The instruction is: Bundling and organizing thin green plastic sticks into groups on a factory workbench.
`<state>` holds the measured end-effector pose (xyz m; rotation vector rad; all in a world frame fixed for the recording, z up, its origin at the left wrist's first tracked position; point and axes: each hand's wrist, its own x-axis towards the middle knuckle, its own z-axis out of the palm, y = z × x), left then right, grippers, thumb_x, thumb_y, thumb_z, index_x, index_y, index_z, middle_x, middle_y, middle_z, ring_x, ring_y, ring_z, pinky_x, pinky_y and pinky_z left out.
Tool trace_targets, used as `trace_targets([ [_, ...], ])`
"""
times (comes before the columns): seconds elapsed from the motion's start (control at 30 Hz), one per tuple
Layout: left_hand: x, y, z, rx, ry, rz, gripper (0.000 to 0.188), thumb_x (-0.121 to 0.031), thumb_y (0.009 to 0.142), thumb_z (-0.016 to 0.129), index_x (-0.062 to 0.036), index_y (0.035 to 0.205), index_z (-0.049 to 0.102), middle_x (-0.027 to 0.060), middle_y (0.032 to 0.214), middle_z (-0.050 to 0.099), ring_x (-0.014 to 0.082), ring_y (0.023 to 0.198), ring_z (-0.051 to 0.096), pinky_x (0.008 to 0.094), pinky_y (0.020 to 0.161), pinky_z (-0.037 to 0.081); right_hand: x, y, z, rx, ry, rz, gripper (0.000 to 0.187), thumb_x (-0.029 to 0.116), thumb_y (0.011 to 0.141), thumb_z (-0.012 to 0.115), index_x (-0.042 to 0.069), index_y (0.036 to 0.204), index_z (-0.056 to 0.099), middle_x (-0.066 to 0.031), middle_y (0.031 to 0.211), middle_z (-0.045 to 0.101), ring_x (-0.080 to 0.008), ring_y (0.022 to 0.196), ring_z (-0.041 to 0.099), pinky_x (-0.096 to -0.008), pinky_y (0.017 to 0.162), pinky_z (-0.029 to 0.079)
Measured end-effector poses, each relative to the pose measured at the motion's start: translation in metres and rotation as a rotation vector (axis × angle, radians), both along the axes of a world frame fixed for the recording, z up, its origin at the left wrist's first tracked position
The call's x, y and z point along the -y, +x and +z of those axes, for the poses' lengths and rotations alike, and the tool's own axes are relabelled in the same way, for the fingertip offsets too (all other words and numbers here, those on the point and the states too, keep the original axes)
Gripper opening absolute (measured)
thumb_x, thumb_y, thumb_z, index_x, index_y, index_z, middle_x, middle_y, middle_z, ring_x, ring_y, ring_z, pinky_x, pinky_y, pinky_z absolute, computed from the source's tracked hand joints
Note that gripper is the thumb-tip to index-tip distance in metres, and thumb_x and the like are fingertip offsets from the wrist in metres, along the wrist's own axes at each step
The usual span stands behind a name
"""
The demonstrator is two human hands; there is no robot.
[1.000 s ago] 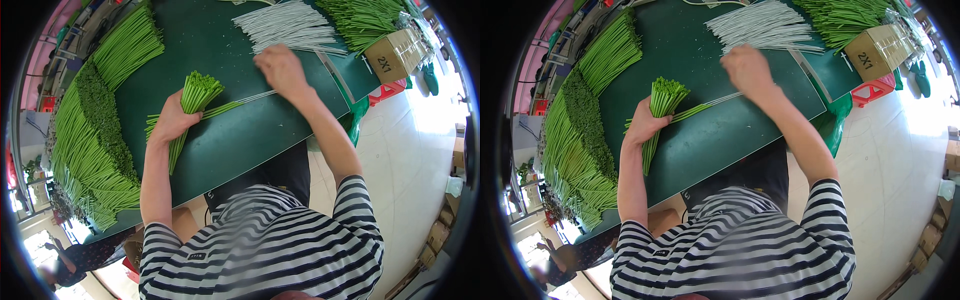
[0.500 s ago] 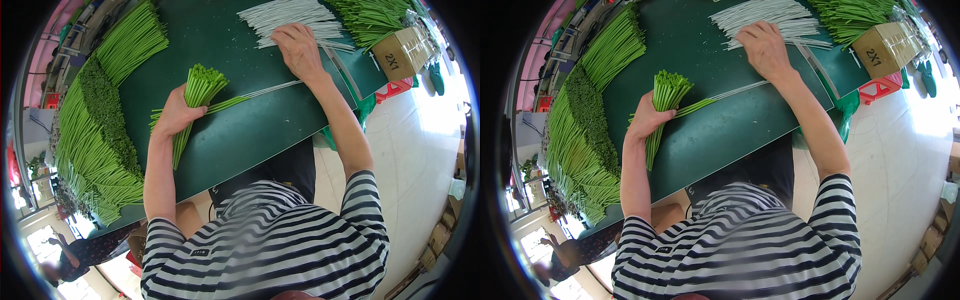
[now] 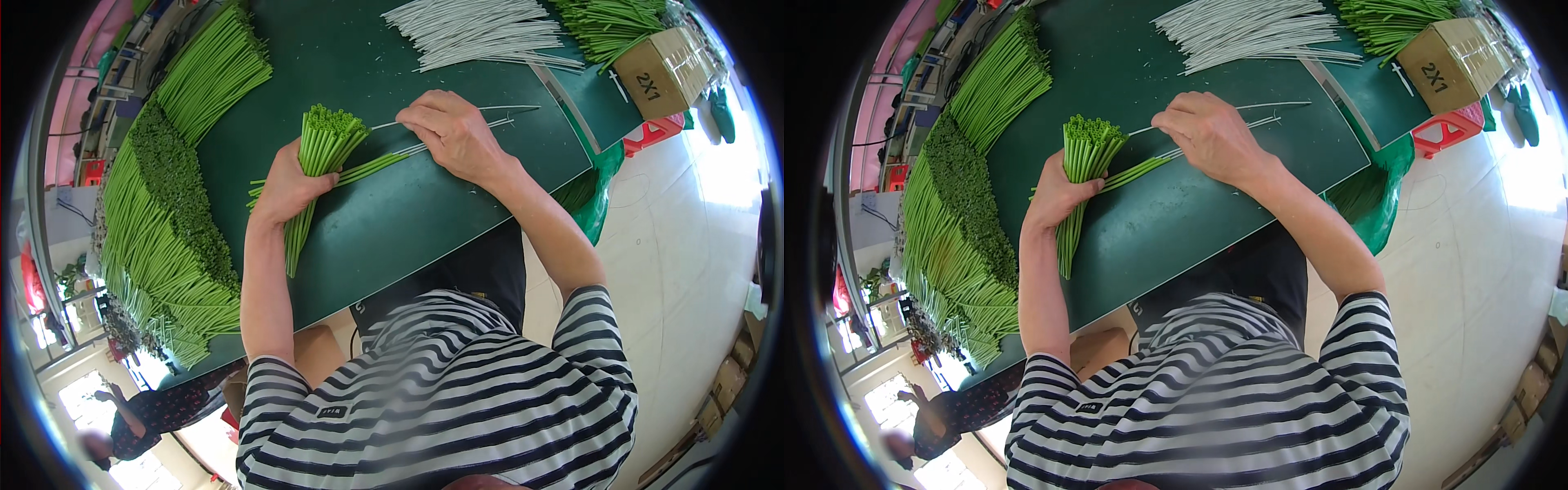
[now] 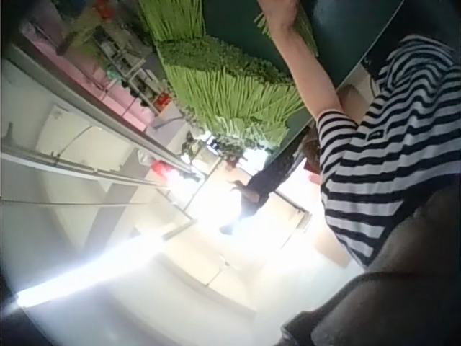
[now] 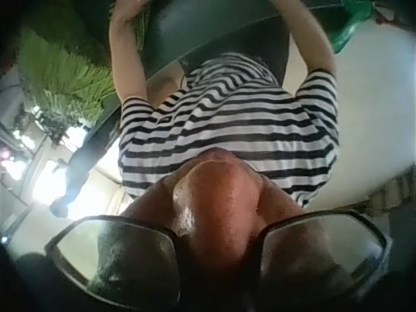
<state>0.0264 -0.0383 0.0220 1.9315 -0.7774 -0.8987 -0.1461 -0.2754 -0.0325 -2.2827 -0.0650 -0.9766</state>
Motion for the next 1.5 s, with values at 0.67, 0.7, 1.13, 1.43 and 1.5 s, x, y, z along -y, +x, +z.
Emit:
trace_targets([
  [0.67,0.001,-0.002,0.001,0.05,0.051,-0.021,0.041,0.002,0.076,0.075,0.005,0.116,0.068,0.008,0.101,0.074,0.0149,0.094,0.068,0.032,0.091,0.054,0.008,-0.002,0.0,-0.208,-0.002,0.109,0.017,-0.002,0.092,0.07,0.002,0.108,0.075,-0.0142,0.097,0.07,-0.0358,0.093,0.068,-0.0437,0.081,0.056],
  [0.7,0.001,-0.002,0.0,0.073,0.063,-0.021,0.042,0.001,0.076,0.076,0.0049,0.116,0.068,0.0077,0.102,0.074,0.0144,0.094,0.068,0.0317,0.091,0.054,0.009,0.0,0.001,-0.206,-0.025,0.135,0.017,-0.001,0.092,0.07,0.002,0.107,0.075,-0.0142,0.097,0.07,-0.0358,0.094,0.068,-0.0436,0.082,0.056],
  [1.13,-0.001,0.001,-0.004,0.078,0.054,-0.046,0.041,-0.001,0.075,0.077,0.0051,0.115,0.068,0.0065,0.101,0.074,0.0151,0.094,0.067,0.0315,0.09,0.053,0.029,-0.012,0.007,-0.209,-0.181,-0.038,0.022,0.013,0.088,0.079,0.01,0.11,0.079,-0.0069,0.103,0.075,-0.0292,0.101,0.067,-0.0474,0.105,0.044],
  [1.43,0.006,-0.012,0.003,0.11,0.0,-0.017,0.047,0.0,0.076,0.079,0.0052,0.121,0.067,0.0087,0.104,0.075,0.0154,0.095,0.067,0.0322,0.093,0.053,0.012,0.001,0.002,-0.219,-0.027,0.155,0.007,0.008,0.092,0.074,0.003,0.096,0.076,-0.0109,0.092,0.07,-0.0332,0.094,0.065,-0.0426,0.084,0.053],
  [1.5,0.007,-0.014,0.002,0.152,-0.014,-0.002,0.048,0.0,0.077,0.079,0.0038,0.123,0.067,0.0088,0.106,0.076,0.0159,0.096,0.068,0.0328,0.093,0.053,0.004,0.006,0.004,-0.221,-0.036,0.173,0.007,0.008,0.092,0.074,0.003,0.096,0.075,-0.0111,0.091,0.07,-0.0336,0.094,0.065,-0.0434,0.085,0.053],
])
